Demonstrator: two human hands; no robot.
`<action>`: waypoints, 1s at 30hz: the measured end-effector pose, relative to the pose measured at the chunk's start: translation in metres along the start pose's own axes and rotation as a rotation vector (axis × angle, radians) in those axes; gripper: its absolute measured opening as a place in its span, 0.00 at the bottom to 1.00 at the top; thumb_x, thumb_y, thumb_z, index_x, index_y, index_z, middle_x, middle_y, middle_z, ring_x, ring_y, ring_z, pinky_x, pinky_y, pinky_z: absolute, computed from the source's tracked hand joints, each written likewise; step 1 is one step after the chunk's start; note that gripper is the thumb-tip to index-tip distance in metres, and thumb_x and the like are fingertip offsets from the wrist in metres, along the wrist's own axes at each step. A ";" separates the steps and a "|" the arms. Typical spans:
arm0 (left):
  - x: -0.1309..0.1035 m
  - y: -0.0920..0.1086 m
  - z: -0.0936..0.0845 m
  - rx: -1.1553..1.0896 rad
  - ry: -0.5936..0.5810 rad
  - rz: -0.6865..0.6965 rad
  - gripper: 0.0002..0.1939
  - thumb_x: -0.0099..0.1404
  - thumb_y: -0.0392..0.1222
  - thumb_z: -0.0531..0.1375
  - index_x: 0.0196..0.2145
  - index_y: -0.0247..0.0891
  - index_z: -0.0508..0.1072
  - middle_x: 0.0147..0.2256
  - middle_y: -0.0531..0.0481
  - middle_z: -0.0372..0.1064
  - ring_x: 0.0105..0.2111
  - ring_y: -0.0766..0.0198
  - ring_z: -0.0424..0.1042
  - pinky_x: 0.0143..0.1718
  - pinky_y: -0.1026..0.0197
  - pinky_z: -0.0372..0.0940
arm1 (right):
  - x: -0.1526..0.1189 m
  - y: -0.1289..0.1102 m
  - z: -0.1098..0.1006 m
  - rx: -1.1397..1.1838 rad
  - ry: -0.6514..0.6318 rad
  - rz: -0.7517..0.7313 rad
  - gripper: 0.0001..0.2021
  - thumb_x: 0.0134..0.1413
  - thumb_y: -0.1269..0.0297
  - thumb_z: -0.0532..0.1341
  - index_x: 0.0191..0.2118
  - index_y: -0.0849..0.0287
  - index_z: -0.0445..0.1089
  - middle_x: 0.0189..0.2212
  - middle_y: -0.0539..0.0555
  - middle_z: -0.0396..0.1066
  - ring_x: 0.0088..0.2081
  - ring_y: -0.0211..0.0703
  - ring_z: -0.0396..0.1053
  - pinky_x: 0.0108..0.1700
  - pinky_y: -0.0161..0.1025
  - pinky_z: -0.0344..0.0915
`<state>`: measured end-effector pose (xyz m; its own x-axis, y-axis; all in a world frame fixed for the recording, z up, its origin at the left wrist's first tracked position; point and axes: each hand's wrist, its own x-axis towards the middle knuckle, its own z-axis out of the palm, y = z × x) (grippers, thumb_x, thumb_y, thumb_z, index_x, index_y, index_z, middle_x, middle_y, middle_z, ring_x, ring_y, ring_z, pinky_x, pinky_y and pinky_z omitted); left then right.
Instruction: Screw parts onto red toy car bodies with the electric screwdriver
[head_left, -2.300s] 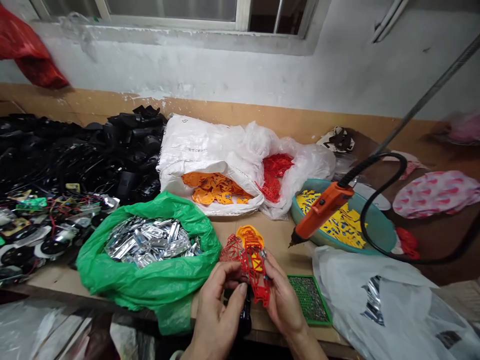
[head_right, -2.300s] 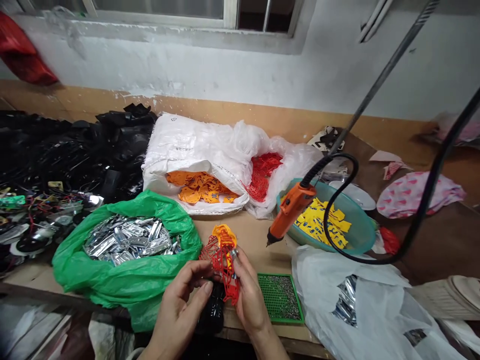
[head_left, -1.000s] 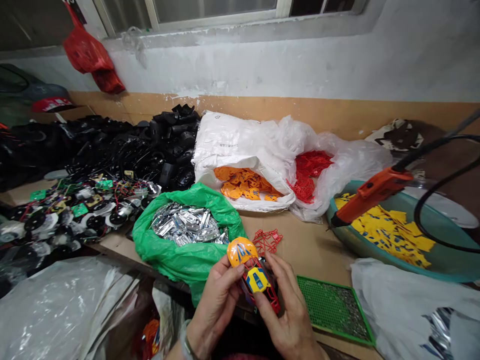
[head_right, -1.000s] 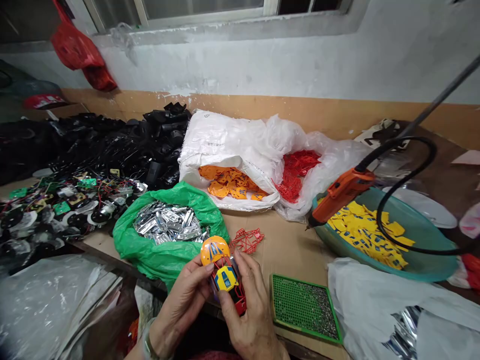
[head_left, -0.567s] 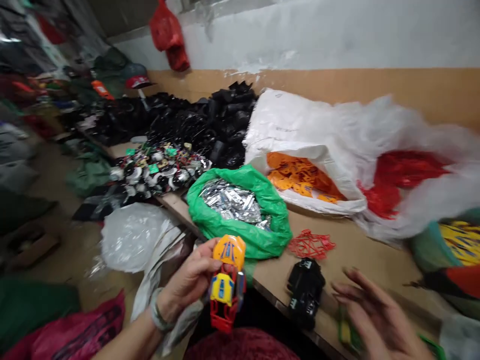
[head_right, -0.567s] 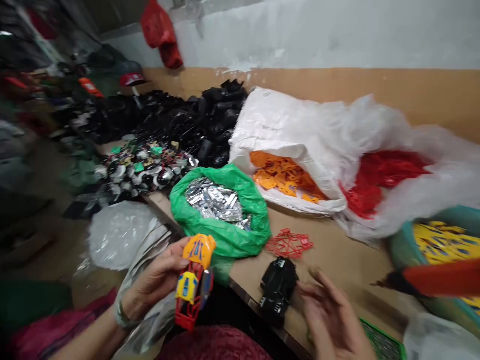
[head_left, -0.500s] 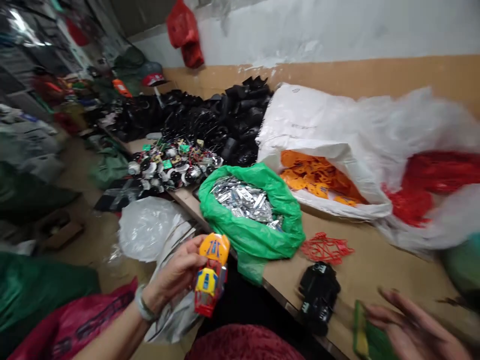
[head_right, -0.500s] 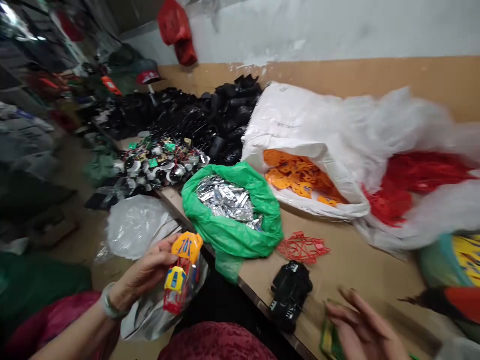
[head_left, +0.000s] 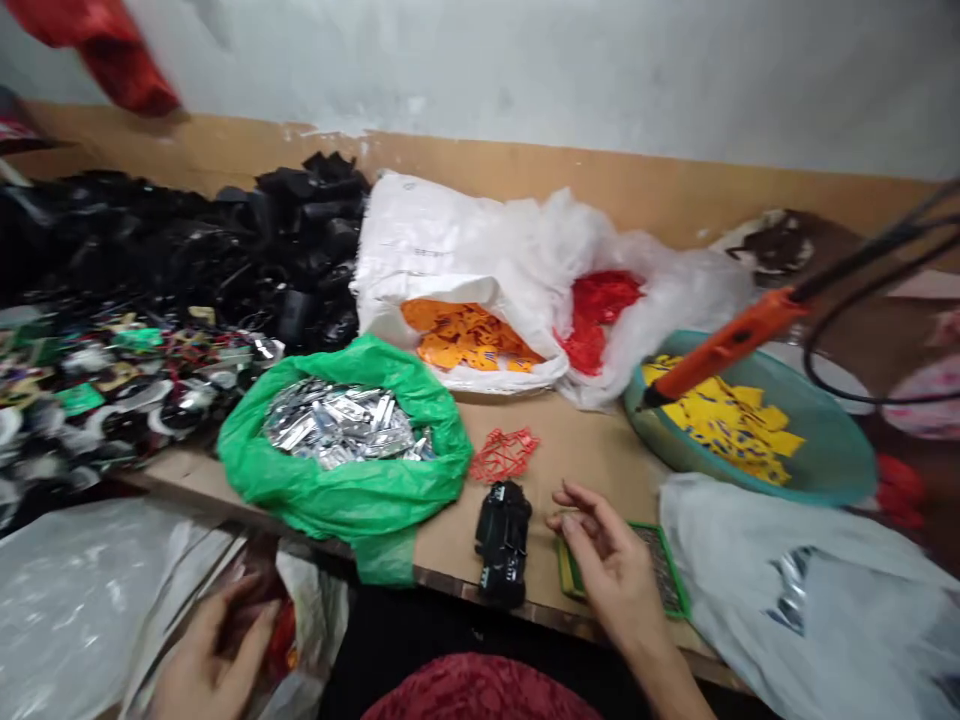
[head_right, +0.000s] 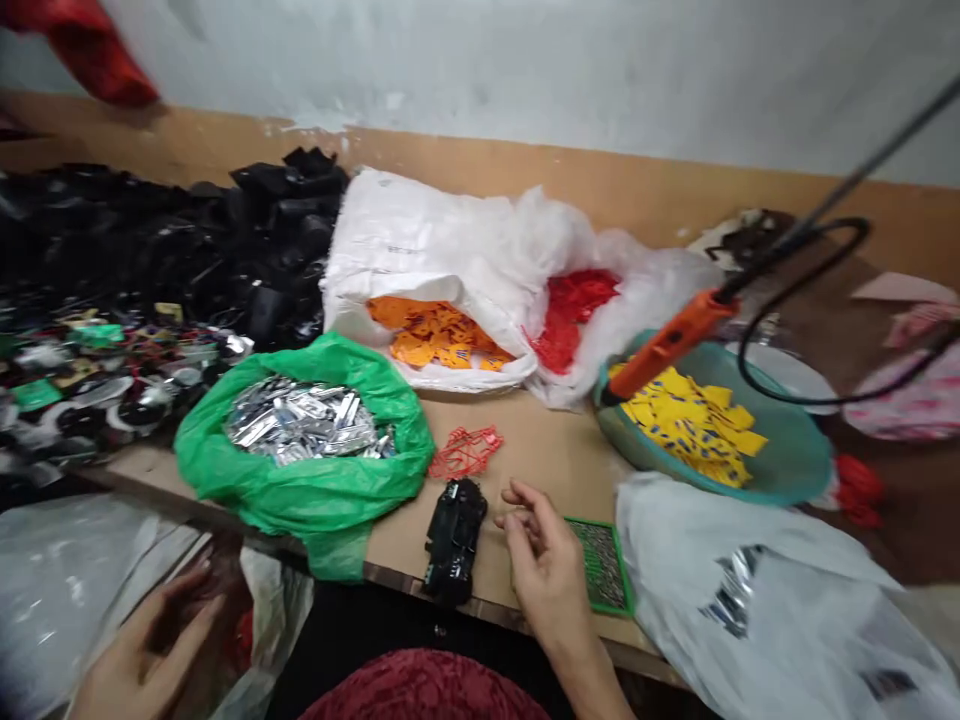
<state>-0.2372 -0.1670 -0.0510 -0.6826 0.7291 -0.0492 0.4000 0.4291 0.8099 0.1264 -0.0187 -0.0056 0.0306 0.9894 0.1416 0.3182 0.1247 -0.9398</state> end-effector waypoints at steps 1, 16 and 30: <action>-0.005 0.020 0.009 -0.092 -0.091 -0.003 0.22 0.53 0.55 0.67 0.43 0.44 0.76 0.37 0.47 0.80 0.38 0.46 0.77 0.37 0.52 0.72 | 0.000 0.001 0.000 -0.058 -0.008 -0.022 0.16 0.61 0.57 0.60 0.49 0.60 0.72 0.43 0.62 0.79 0.38 0.49 0.79 0.41 0.45 0.78; -0.024 0.156 0.165 -0.586 -0.714 -0.001 0.19 0.46 0.36 0.72 0.38 0.43 0.81 0.36 0.45 0.79 0.43 0.45 0.74 0.48 0.55 0.63 | 0.051 -0.005 0.009 -0.428 -0.280 -0.356 0.24 0.55 0.83 0.51 0.52 0.57 0.71 0.47 0.59 0.73 0.49 0.49 0.69 0.52 0.47 0.70; -0.015 0.146 0.137 -1.123 -0.800 -0.358 0.27 0.51 0.43 0.74 0.48 0.41 0.74 0.43 0.43 0.77 0.42 0.55 0.75 0.43 0.57 0.69 | 0.082 -0.021 0.000 0.065 -0.276 -0.002 0.17 0.67 0.54 0.52 0.40 0.59 0.72 0.31 0.55 0.74 0.30 0.44 0.71 0.34 0.42 0.71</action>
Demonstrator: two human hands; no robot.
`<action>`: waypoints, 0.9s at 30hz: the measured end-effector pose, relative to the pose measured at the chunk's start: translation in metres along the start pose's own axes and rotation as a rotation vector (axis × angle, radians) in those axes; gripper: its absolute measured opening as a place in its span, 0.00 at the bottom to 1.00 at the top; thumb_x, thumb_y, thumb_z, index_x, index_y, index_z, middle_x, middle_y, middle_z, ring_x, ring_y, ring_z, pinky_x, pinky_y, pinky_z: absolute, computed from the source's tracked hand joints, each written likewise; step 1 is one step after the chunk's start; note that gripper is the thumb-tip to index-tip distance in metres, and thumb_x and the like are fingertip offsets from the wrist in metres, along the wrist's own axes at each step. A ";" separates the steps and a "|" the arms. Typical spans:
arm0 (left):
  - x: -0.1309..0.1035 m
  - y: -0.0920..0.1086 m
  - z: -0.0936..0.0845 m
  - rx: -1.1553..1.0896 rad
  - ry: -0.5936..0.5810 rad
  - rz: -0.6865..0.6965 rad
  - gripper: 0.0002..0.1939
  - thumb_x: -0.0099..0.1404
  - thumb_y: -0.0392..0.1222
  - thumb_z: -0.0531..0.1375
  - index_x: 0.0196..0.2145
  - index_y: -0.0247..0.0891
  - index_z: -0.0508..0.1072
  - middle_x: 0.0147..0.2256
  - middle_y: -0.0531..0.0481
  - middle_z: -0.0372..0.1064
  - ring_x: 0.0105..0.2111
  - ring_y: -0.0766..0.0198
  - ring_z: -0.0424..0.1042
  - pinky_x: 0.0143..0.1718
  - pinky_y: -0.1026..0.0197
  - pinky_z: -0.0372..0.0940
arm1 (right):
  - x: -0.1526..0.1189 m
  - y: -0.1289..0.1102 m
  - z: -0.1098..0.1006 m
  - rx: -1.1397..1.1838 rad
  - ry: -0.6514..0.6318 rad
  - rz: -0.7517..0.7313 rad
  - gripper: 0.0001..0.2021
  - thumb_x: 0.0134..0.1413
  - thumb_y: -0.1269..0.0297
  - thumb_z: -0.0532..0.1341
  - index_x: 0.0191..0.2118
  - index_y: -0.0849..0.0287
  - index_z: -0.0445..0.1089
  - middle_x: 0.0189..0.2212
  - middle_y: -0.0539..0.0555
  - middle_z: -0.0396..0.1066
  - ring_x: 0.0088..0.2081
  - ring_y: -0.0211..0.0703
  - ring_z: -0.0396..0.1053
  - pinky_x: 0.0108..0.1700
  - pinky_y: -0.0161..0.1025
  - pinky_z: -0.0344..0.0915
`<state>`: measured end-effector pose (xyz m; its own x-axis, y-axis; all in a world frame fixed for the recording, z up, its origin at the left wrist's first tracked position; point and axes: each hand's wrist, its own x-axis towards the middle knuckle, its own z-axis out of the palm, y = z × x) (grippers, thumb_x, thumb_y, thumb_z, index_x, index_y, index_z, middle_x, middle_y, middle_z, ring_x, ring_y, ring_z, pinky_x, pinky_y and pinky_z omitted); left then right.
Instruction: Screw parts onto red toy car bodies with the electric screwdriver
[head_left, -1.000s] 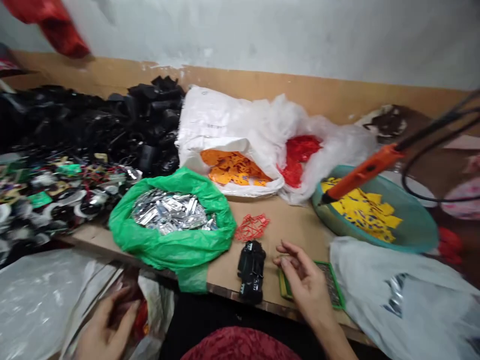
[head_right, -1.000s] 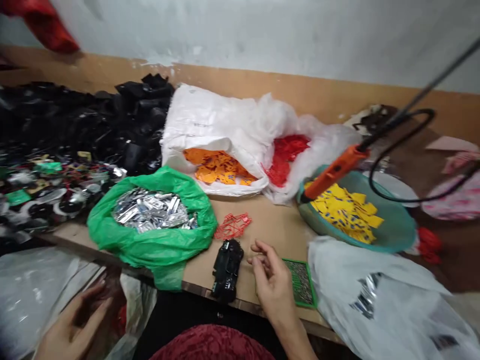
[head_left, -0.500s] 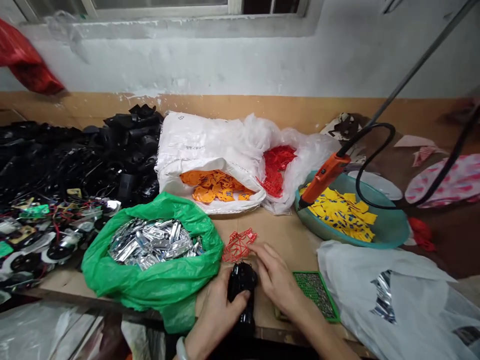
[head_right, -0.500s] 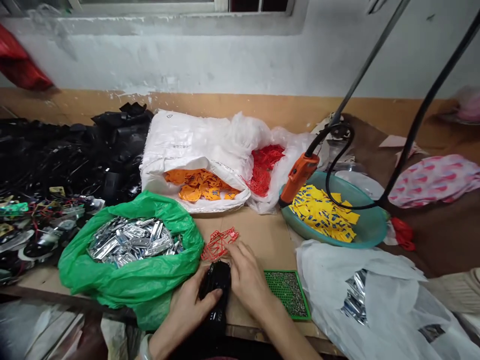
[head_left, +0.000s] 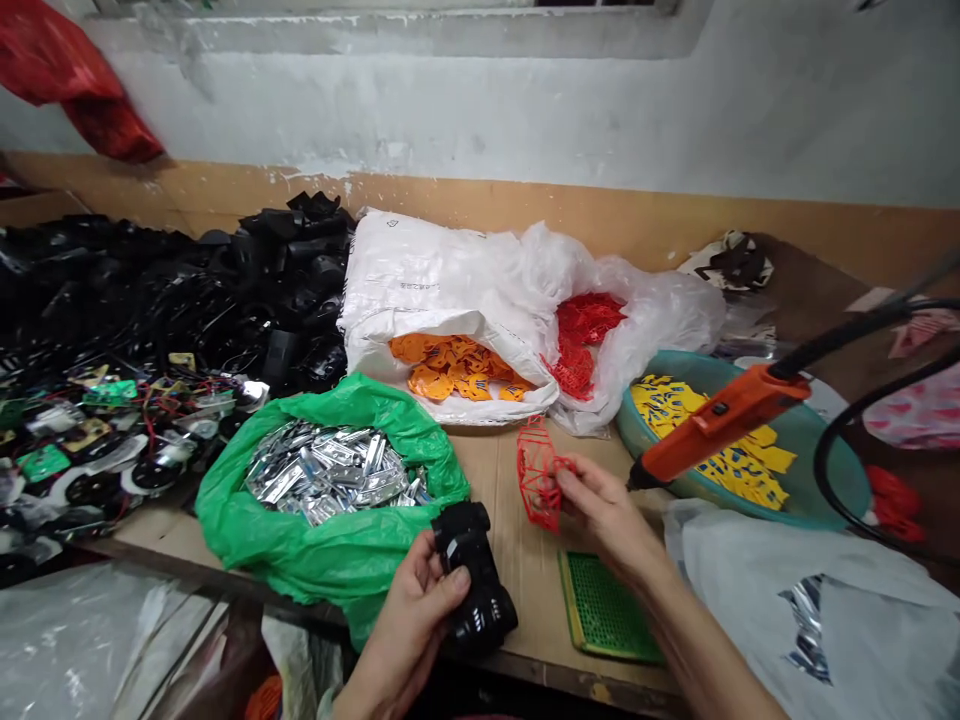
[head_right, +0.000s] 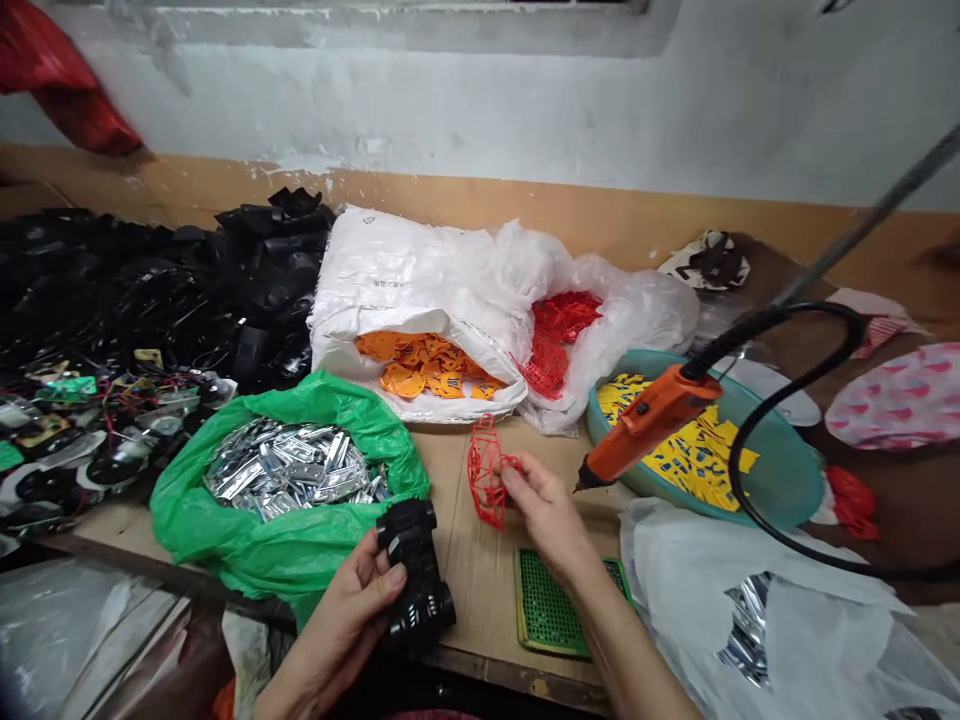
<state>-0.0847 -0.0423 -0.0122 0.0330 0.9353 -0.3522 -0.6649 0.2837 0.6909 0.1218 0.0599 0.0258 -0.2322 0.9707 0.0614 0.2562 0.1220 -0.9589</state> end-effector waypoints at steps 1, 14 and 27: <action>0.005 0.000 0.005 -0.013 -0.004 0.009 0.26 0.51 0.43 0.74 0.48 0.41 0.74 0.43 0.44 0.77 0.43 0.55 0.75 0.43 0.58 0.69 | -0.008 -0.008 -0.002 0.229 0.009 0.101 0.16 0.64 0.51 0.56 0.42 0.59 0.71 0.31 0.54 0.74 0.29 0.43 0.71 0.32 0.40 0.71; 0.036 -0.017 0.065 0.019 0.003 0.045 0.28 0.48 0.49 0.76 0.44 0.38 0.73 0.43 0.44 0.78 0.44 0.56 0.75 0.49 0.56 0.67 | -0.042 0.014 0.035 0.156 0.305 0.190 0.18 0.61 0.48 0.58 0.40 0.58 0.74 0.29 0.53 0.75 0.30 0.45 0.72 0.32 0.38 0.70; 0.064 -0.003 0.075 -0.016 0.119 -0.022 0.26 0.48 0.44 0.76 0.42 0.35 0.72 0.36 0.47 0.78 0.33 0.62 0.75 0.40 0.58 0.70 | -0.058 0.009 0.034 -0.365 0.276 -0.187 0.15 0.59 0.66 0.62 0.52 0.55 0.68 0.44 0.57 0.68 0.43 0.49 0.70 0.43 0.43 0.72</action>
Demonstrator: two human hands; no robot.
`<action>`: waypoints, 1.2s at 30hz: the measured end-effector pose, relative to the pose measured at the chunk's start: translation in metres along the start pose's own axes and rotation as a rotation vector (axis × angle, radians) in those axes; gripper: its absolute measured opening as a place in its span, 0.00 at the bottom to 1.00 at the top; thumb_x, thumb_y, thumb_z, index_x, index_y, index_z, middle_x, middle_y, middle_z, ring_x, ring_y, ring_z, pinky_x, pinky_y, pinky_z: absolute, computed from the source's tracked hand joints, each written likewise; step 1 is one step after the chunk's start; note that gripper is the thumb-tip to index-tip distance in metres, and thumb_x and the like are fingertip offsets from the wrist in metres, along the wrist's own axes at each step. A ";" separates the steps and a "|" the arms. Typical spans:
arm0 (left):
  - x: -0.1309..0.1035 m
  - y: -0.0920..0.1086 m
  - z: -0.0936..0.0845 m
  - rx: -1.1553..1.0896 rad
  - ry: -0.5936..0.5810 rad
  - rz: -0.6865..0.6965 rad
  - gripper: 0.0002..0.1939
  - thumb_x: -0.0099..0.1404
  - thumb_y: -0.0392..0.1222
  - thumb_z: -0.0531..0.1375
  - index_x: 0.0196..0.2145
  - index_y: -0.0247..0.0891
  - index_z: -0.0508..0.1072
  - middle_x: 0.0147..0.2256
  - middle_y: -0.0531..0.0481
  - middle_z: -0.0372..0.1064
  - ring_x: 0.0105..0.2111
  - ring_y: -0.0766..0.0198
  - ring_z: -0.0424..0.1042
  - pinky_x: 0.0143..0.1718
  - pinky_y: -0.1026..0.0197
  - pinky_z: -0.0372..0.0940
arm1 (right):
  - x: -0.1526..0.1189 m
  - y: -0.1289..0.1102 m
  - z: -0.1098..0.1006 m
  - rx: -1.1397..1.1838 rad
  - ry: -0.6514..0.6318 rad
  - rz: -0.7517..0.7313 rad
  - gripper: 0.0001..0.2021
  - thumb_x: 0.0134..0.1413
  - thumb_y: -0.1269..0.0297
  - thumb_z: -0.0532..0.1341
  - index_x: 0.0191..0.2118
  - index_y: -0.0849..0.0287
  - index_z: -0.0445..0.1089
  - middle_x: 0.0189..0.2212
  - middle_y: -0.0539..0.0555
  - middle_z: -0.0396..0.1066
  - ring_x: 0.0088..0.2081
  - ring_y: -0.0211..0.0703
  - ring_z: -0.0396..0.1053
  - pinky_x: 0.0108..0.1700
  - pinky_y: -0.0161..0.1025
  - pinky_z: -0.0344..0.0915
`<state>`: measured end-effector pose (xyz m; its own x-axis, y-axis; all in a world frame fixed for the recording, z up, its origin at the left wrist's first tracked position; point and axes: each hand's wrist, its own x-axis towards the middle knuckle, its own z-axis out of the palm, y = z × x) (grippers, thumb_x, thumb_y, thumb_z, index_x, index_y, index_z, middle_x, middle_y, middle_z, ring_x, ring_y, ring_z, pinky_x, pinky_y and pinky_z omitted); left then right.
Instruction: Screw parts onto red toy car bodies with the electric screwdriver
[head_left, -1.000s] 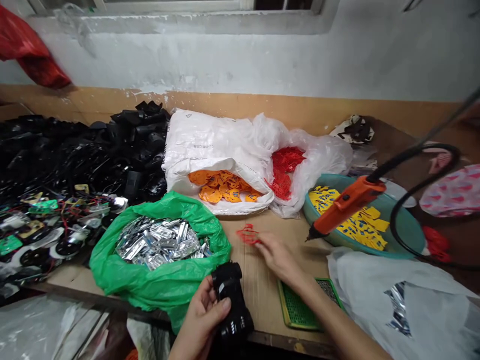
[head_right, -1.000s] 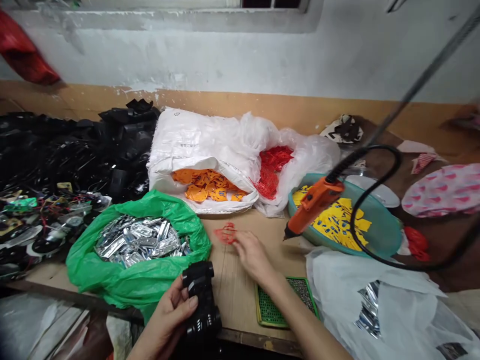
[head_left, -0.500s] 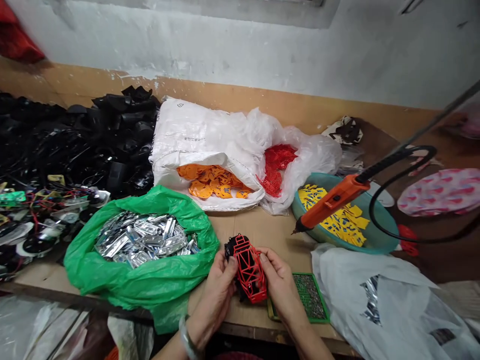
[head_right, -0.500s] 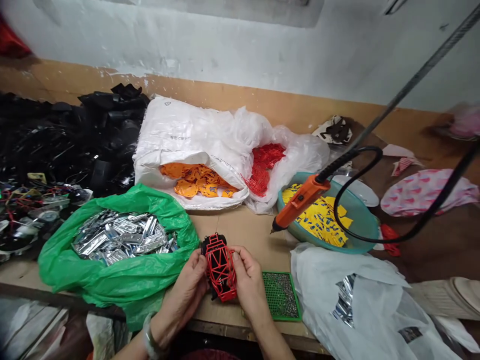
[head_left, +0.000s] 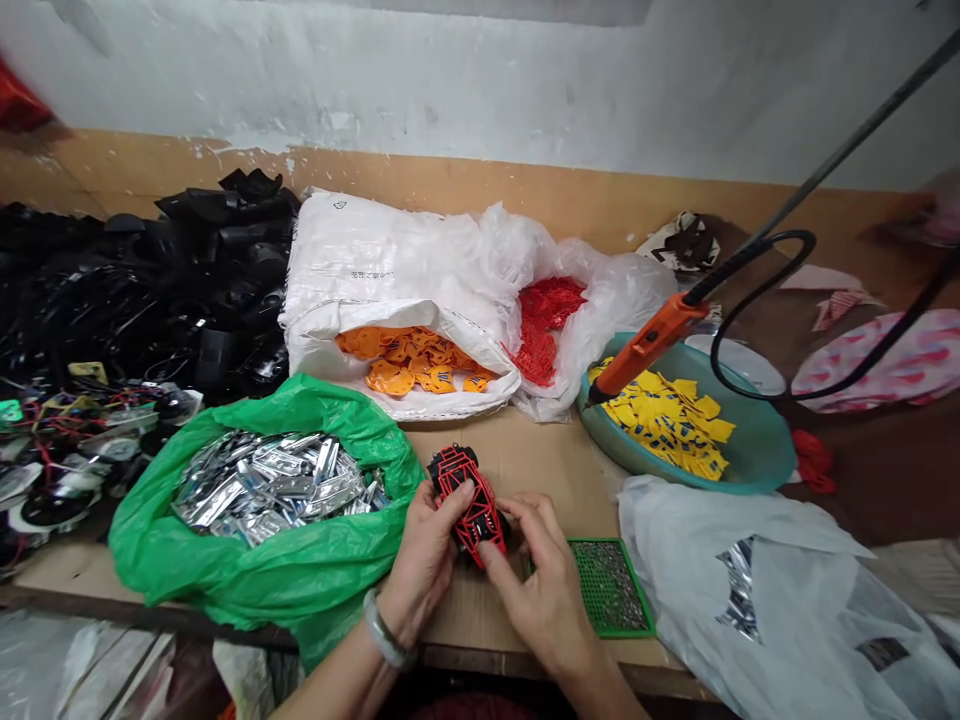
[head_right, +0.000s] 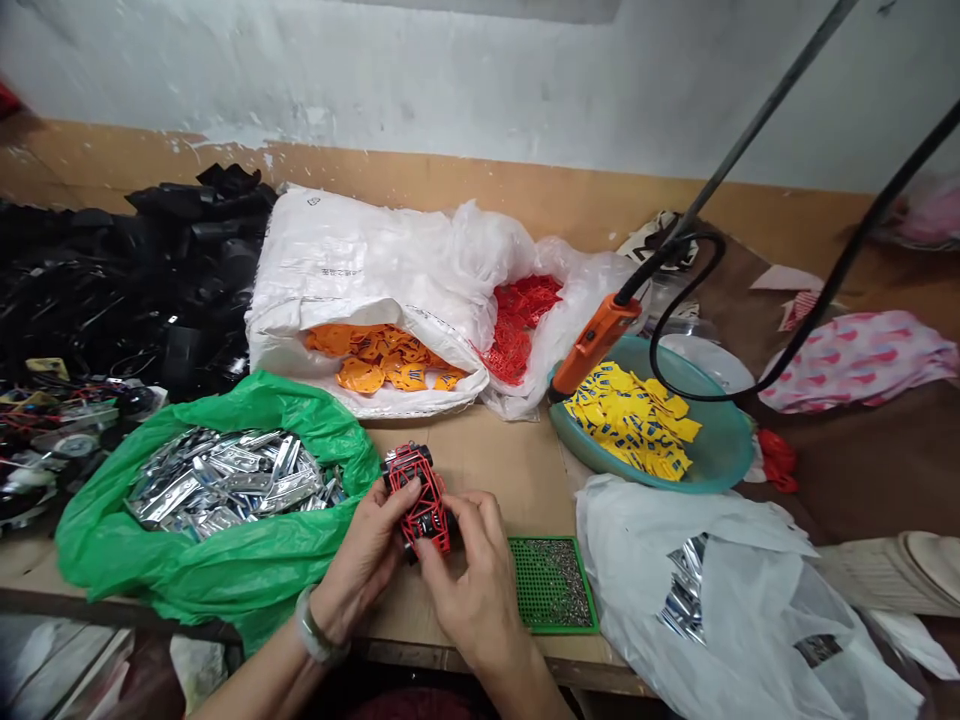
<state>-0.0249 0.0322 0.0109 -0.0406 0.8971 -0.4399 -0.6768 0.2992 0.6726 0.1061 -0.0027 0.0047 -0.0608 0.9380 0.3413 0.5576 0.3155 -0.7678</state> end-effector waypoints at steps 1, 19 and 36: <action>0.000 0.002 0.001 -0.006 -0.001 -0.009 0.26 0.48 0.43 0.76 0.42 0.35 0.72 0.35 0.47 0.78 0.33 0.62 0.76 0.39 0.58 0.70 | -0.002 -0.002 0.001 -0.032 -0.014 -0.025 0.20 0.56 0.66 0.64 0.54 0.55 0.67 0.45 0.58 0.68 0.45 0.51 0.69 0.46 0.45 0.71; 0.009 0.016 -0.005 -0.093 -0.091 -0.091 0.18 0.49 0.41 0.75 0.35 0.30 0.77 0.30 0.47 0.79 0.28 0.63 0.77 0.33 0.62 0.73 | -0.016 -0.005 0.021 -0.052 0.104 -0.121 0.24 0.59 0.70 0.63 0.60 0.55 0.63 0.49 0.60 0.63 0.50 0.53 0.66 0.50 0.50 0.71; 0.000 0.017 -0.006 0.028 -0.128 0.004 0.21 0.50 0.41 0.75 0.40 0.32 0.76 0.34 0.44 0.80 0.31 0.61 0.77 0.36 0.61 0.72 | -0.004 -0.005 0.010 0.412 0.052 0.229 0.16 0.55 0.60 0.65 0.50 0.56 0.70 0.46 0.59 0.72 0.45 0.51 0.73 0.43 0.44 0.74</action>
<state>-0.0406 0.0352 0.0189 0.0524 0.9319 -0.3588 -0.6559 0.3030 0.6913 0.0957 -0.0064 0.0015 0.0730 0.9850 0.1564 0.1762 0.1416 -0.9741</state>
